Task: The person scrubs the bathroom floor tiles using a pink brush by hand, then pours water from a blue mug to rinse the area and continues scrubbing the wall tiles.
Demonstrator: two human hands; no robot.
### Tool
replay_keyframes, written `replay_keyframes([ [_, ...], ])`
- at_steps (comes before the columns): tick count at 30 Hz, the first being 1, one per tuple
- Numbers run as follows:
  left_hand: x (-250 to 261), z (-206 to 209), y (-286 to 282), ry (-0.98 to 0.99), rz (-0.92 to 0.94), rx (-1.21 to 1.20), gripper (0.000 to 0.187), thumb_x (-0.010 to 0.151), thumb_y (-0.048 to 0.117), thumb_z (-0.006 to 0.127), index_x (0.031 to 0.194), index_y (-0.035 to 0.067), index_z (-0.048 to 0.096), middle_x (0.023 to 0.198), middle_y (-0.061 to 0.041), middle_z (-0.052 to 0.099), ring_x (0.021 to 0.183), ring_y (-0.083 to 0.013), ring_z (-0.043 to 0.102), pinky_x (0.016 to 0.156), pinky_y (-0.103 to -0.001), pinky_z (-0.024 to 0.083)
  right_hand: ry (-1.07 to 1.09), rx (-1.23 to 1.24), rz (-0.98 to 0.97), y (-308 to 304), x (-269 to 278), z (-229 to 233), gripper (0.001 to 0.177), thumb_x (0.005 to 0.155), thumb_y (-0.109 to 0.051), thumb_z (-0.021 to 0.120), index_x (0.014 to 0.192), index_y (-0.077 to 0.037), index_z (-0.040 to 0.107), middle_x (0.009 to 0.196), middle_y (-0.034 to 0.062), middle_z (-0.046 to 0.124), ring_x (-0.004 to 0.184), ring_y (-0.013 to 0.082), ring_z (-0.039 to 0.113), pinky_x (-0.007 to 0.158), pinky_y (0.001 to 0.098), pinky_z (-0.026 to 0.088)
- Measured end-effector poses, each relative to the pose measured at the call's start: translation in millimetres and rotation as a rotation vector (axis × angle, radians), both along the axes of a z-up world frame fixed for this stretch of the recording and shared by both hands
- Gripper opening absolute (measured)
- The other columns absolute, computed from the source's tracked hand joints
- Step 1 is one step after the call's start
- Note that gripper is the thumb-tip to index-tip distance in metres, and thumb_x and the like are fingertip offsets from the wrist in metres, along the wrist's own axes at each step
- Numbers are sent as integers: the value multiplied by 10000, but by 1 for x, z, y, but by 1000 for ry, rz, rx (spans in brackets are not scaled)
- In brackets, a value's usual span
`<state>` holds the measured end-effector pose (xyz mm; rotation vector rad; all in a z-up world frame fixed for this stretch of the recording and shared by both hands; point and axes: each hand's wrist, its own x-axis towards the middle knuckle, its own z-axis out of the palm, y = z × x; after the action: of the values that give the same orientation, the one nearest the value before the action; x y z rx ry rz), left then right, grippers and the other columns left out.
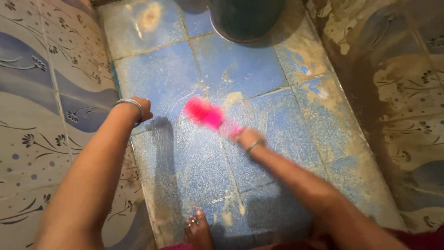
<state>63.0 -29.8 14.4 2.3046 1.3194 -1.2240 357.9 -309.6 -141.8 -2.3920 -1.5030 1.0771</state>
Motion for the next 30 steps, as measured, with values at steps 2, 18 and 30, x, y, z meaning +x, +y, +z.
replay_keyframes([
  [2,-4,2,-9,19,-8,-16,362,937,339,623,1067,56,807,1114,-189,788,1069,-340,755,960,-440,577,-98,25,-244,0,90,-9,511,823,-667,626,1073,-262,811,1066,147,771,959,336,742,823,477,566],
  [18,104,9,-186,-581,297,-568,867,872,638,617,1495,80,389,1397,-243,558,1326,-334,557,1133,-454,439,1408,418,-1102,32,46,45,491,867,-532,762,794,-176,432,518,-53,373,392,90,386,360,268,316],
  [30,47,-13,-163,-665,313,-307,491,748,144,774,1230,154,680,774,-49,712,573,-113,610,533,-303,484,-282,588,-169,-9,-18,123,629,714,-340,778,1246,-78,568,1191,188,564,975,329,660,824,482,540],
])
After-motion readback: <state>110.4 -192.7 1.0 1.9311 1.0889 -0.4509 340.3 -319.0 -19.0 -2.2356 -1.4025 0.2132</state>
